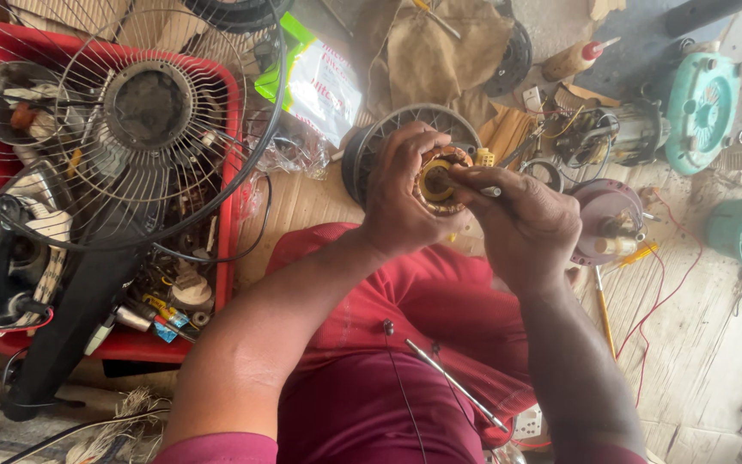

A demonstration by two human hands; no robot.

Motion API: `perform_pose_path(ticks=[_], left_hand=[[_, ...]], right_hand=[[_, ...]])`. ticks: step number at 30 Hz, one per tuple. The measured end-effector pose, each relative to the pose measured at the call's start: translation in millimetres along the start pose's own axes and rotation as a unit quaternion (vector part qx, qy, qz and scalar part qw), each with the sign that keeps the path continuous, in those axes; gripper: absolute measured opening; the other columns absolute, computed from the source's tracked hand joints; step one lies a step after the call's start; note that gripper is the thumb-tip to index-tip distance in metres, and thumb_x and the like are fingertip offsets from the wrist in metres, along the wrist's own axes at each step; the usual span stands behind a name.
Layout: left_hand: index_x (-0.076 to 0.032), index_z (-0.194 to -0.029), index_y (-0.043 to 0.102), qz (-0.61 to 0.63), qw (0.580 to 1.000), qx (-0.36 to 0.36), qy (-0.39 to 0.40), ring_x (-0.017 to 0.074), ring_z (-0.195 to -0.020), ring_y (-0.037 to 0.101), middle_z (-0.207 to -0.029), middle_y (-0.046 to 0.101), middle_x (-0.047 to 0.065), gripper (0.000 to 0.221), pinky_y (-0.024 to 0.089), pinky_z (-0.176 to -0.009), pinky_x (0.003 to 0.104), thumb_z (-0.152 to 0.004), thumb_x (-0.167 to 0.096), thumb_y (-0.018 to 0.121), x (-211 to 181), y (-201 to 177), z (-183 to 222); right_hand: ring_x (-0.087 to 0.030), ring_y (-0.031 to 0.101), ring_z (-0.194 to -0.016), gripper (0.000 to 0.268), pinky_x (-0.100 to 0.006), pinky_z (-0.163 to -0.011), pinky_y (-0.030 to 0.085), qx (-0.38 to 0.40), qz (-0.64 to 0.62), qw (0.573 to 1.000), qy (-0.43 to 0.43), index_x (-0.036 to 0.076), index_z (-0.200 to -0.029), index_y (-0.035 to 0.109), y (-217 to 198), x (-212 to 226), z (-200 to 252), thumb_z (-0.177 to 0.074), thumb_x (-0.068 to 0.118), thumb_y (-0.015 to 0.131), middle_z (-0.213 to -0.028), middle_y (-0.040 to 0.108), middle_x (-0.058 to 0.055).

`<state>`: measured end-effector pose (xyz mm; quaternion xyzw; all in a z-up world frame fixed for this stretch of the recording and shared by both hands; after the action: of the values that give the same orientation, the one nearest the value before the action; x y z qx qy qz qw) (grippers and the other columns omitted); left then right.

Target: The person sits on the floor and works on a disassembled electric motor. They use a screwdriver to adjust components inside the stator, then insert a metal shaft and a plastic part into the assembly. The person also uses a file to smooth the end of the metal shaft.

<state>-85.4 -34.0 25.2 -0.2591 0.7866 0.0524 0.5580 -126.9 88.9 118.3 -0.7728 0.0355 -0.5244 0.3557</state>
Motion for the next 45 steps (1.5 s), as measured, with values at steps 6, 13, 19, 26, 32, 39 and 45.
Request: perform_pose_path(ticks=[6,13,19,26,32,39,45], left_hand=[[-0.011,-0.134,0.049,-0.002,1.0,0.004,0.009,0.0333,-0.127,0.057,-0.133,0.05,0.015,0.088,0.053,-0.11,0.044,-0.059,-0.018,0.095,0.7,4.1,1.7],[-0.01,-0.134,0.049,0.004,1.0,-0.014,0.025,0.0323,-0.125,0.059,-0.133,0.053,0.014,0.082,0.054,-0.108,0.043,-0.066,-0.018,0.095,-3.8,0.1,-0.7],[-0.01,-0.131,0.051,0.017,0.999,-0.025,0.02,0.0323,-0.122,0.061,-0.131,0.055,0.013,0.079,0.054,-0.106,0.042,-0.067,-0.019,0.095,-7.6,-4.7,-4.3],[-0.01,-0.131,0.051,0.023,0.999,-0.023,0.028,0.0329,-0.121,0.058,-0.13,0.054,0.013,0.082,0.051,-0.106,0.045,-0.065,-0.023,0.098,-9.4,-6.7,-5.2],[-0.01,-0.133,0.05,0.021,0.999,-0.022,0.044,0.0336,-0.124,0.056,-0.13,0.054,0.013,0.086,0.05,-0.108,0.047,-0.063,-0.022,0.099,-11.0,-7.4,-5.0],[-0.01,-0.137,0.047,0.044,0.998,0.009,0.038,0.0327,-0.127,0.054,-0.136,0.051,0.014,0.096,0.049,-0.109,0.044,-0.061,-0.028,0.103,-3.5,-2.4,-1.5],[-0.011,-0.153,0.035,0.118,0.986,0.11,0.04,0.0356,-0.145,0.045,-0.153,0.041,0.018,0.122,0.043,-0.123,0.045,-0.055,-0.025,0.107,2.4,-5.5,2.9]], right_hand=[[-0.011,0.069,-0.072,0.023,-0.027,-0.063,0.055,-0.025,0.076,0.997,0.02,0.001,-0.097,0.074,-6.1,12.2,-11.6,-0.084,0.01,0.092,-0.085,0.074,-0.007],[-0.023,0.061,-0.043,0.045,-0.037,-0.05,0.049,0.197,0.373,0.897,0.131,0.007,-0.065,0.068,-1.6,23.8,-28.6,-0.098,0.038,0.071,-0.054,0.065,-0.011],[-0.031,0.064,-0.054,0.05,-0.048,-0.056,0.049,0.196,0.42,0.884,0.07,0.009,-0.063,0.066,9.5,41.4,-39.6,-0.102,0.039,0.066,-0.061,0.065,-0.01],[-0.031,0.069,-0.07,0.014,-0.046,-0.065,0.056,0.211,0.355,0.91,0.04,0.006,-0.088,0.074,15.3,53.0,-41.2,-0.091,0.018,0.069,-0.081,0.07,-0.01],[-0.036,0.07,-0.103,0.027,-0.045,-0.085,0.057,0.16,0.241,0.955,-0.07,0.005,-0.11,0.069,-14.9,59.7,-1.8,-0.084,0.003,0.073,-0.115,0.07,-0.017],[-0.017,0.08,-0.08,0.027,-0.033,-0.075,0.063,0.307,0.225,0.82,0.428,0.018,-0.106,0.081,-52.4,-95.9,265.7,-0.08,0.016,0.08,-0.091,0.082,-0.004],[-0.026,0.071,-0.092,0.031,-0.036,-0.077,0.06,0.169,0.193,0.898,0.357,0.009,-0.093,0.071,-32.3,-97.6,343.8,-0.064,0.005,0.082,-0.103,0.068,-0.009]])
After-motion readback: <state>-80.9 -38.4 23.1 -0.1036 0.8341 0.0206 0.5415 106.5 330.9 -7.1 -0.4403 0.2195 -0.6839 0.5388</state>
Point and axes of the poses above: each hand's wrist, its own z-axis away from the middle knuckle, its own y-axis out of the palm, x = y × z, the point moved 10 cm from there along -z, towards the middle knuckle
